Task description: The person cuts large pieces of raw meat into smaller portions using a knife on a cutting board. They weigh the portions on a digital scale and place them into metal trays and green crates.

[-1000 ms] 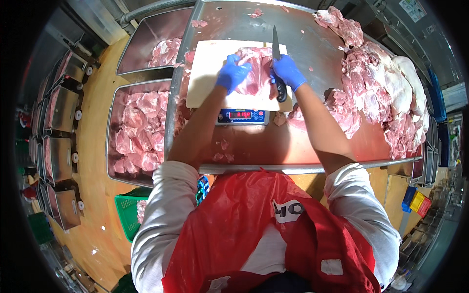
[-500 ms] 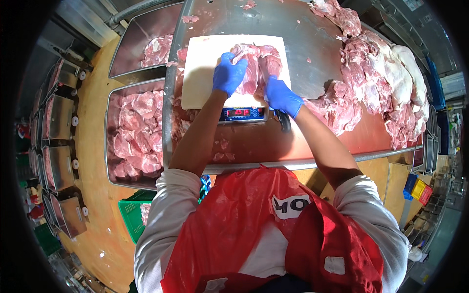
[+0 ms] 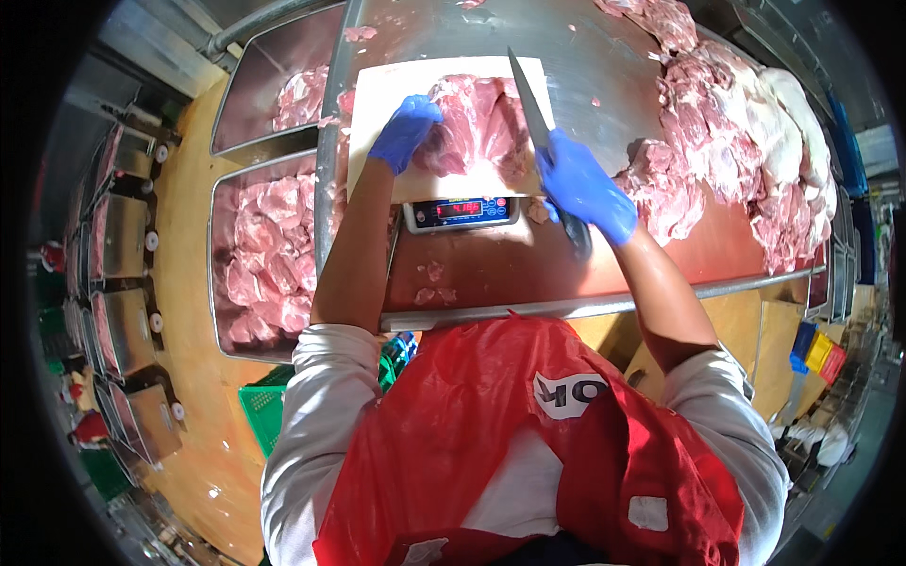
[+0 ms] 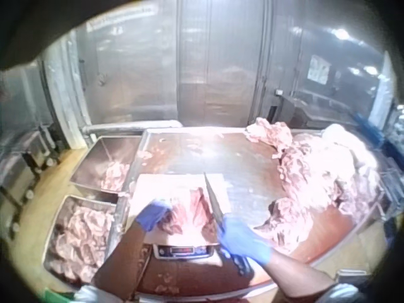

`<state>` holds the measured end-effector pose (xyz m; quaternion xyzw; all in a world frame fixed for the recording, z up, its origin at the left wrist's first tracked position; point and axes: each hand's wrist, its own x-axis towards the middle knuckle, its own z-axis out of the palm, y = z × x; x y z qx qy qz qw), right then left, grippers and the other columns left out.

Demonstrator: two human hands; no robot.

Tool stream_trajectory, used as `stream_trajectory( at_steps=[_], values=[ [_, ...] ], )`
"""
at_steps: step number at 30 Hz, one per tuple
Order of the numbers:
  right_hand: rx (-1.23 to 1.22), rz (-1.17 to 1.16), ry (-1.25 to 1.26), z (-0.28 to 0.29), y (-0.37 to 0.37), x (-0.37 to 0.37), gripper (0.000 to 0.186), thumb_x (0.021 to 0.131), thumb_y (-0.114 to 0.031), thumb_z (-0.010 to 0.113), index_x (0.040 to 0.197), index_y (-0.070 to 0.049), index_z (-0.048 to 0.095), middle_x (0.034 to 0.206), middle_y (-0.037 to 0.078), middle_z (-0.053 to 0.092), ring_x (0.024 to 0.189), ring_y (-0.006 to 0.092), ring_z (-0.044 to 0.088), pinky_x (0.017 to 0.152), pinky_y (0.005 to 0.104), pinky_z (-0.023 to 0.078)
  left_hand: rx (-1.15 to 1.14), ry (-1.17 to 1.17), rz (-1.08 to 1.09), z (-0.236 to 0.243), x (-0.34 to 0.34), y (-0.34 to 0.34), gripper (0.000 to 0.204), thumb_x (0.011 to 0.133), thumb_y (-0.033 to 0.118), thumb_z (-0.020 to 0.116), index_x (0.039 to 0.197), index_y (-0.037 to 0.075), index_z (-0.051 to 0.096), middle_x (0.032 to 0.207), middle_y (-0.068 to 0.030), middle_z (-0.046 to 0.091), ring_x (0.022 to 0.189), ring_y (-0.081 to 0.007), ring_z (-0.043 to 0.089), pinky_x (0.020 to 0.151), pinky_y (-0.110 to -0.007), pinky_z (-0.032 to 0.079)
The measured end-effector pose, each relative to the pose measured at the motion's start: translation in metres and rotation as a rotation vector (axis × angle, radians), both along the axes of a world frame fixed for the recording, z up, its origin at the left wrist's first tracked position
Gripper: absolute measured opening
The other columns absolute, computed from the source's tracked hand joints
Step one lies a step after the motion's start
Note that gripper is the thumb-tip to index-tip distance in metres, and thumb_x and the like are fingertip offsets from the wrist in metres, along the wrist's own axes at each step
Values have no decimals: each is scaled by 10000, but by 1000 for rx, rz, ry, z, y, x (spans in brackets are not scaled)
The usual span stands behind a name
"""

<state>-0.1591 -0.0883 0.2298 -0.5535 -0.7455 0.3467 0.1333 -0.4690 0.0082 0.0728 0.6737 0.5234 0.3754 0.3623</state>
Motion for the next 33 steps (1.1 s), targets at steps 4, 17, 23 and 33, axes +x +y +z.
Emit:
stream_trajectory(
  at_steps=[4,17,23,33],
  values=[
    [43,-104,38,-19,47,-31,287,988,-187,461,1037,68,585,765,236,678,572,298,696,551,427,551,82,475,283,76,83,-9,349,868,318,644,986,-10,642,930,-257,682,825,-424,660,775,-450,553],
    [-259,-13,191,-50,65,-53,279,1014,-227,477,1087,38,522,754,195,664,549,275,684,470,375,548,-43,-281,338,21,29,-2,193,886,202,657,934,15,666,852,-84,654,815,-187,605,762,-326,492],
    [-429,103,142,-36,-14,-17,303,1034,-235,454,1018,61,519,727,279,655,575,330,691,480,443,523,134,141,195,-7,-13,-5,237,873,206,694,991,3,667,949,-68,658,887,-194,618,821,-321,521],
    [-305,-296,851,-76,128,15,242,1031,-283,538,1008,-45,575,797,36,636,627,165,632,632,350,528,-383,-99,184,76,37,-15,352,804,264,749,985,-35,704,912,-169,728,842,-262,721,725,-341,588]
  ],
)
